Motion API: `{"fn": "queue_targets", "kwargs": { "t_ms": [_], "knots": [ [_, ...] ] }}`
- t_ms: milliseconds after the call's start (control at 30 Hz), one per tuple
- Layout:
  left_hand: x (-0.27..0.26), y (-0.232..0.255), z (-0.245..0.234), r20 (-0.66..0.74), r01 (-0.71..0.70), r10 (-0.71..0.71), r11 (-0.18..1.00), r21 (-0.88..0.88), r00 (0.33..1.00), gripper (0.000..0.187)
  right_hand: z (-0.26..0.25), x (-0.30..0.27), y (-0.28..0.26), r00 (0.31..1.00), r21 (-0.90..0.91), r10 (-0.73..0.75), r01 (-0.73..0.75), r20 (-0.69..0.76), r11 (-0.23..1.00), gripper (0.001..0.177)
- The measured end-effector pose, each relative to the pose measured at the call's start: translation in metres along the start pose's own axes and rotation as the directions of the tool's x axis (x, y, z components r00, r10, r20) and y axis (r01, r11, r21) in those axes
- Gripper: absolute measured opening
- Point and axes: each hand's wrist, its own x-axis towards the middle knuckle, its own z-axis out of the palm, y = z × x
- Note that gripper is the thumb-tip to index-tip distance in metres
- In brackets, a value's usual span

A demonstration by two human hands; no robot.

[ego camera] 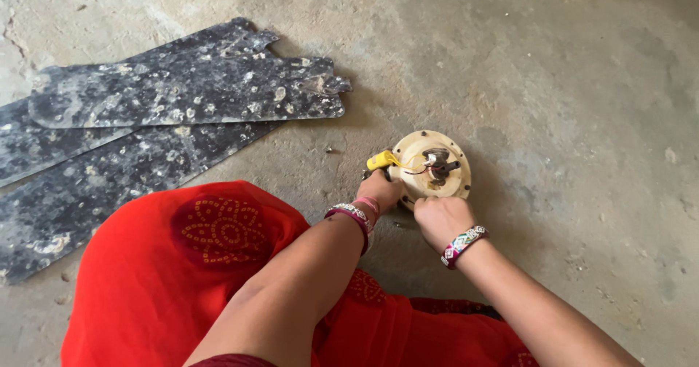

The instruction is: The person sits on the floor and uses a screwdriver to tighten screws on a circular electrical device. They adjust wires and components while working on the device throughout the clip.

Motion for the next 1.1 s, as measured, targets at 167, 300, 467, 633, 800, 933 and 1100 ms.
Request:
{"fn": "queue_targets", "kwargs": {
  "t_ms": [167, 300, 467, 633, 800, 933, 1100],
  "knots": [
    [-0.006, -0.003, 0.001, -0.059, -0.036, 0.038, 0.998, 0.042, 0.998, 0.059, -0.032, 0.008, -0.004, 0.943, 0.154, 0.202, -0.248, 0.263, 0.956, 0.025],
    [-0.009, -0.008, 0.006, -0.055, -0.027, 0.027, 1.0, -0.006, 0.998, 0.054, -0.052, 0.005, -0.011, 0.888, 0.247, 0.304, -0.399, 0.346, 0.883, 0.031],
    [-0.009, -0.012, 0.007, -0.091, -0.036, 0.034, 0.999, -0.012, 0.995, 0.052, -0.037, 0.01, -0.016, 0.831, 0.325, 0.416, -0.535, 0.369, 0.78, 0.029],
    [-0.006, -0.011, 0.012, -0.098, -0.03, 0.03, 1.0, 0.004, 0.995, 0.049, 0.003, 0.012, 0.005, 0.825, 0.475, 0.431, -0.563, 0.366, 0.676, 0.03],
    [0.0, -0.016, 0.01, -0.071, -0.063, 0.062, 0.998, -0.002, 0.996, 0.049, 0.037, 0.014, 0.014, 0.79, 0.562, 0.454, -0.613, 0.413, 0.555, 0.031],
    [0.003, -0.015, 0.012, -0.084, -0.055, 0.056, 0.998, 0.016, 0.995, 0.05, 0.043, 0.014, 0.019, 0.79, 0.619, 0.442, -0.609, 0.424, 0.496, 0.03],
    [0.003, -0.016, 0.017, -0.107, -0.054, 0.058, 0.998, 0.039, 0.992, 0.049, 0.039, 0.01, 0.016, 0.664, 0.679, 0.463, -0.715, 0.587, 0.166, 0.023]
  ]
}}
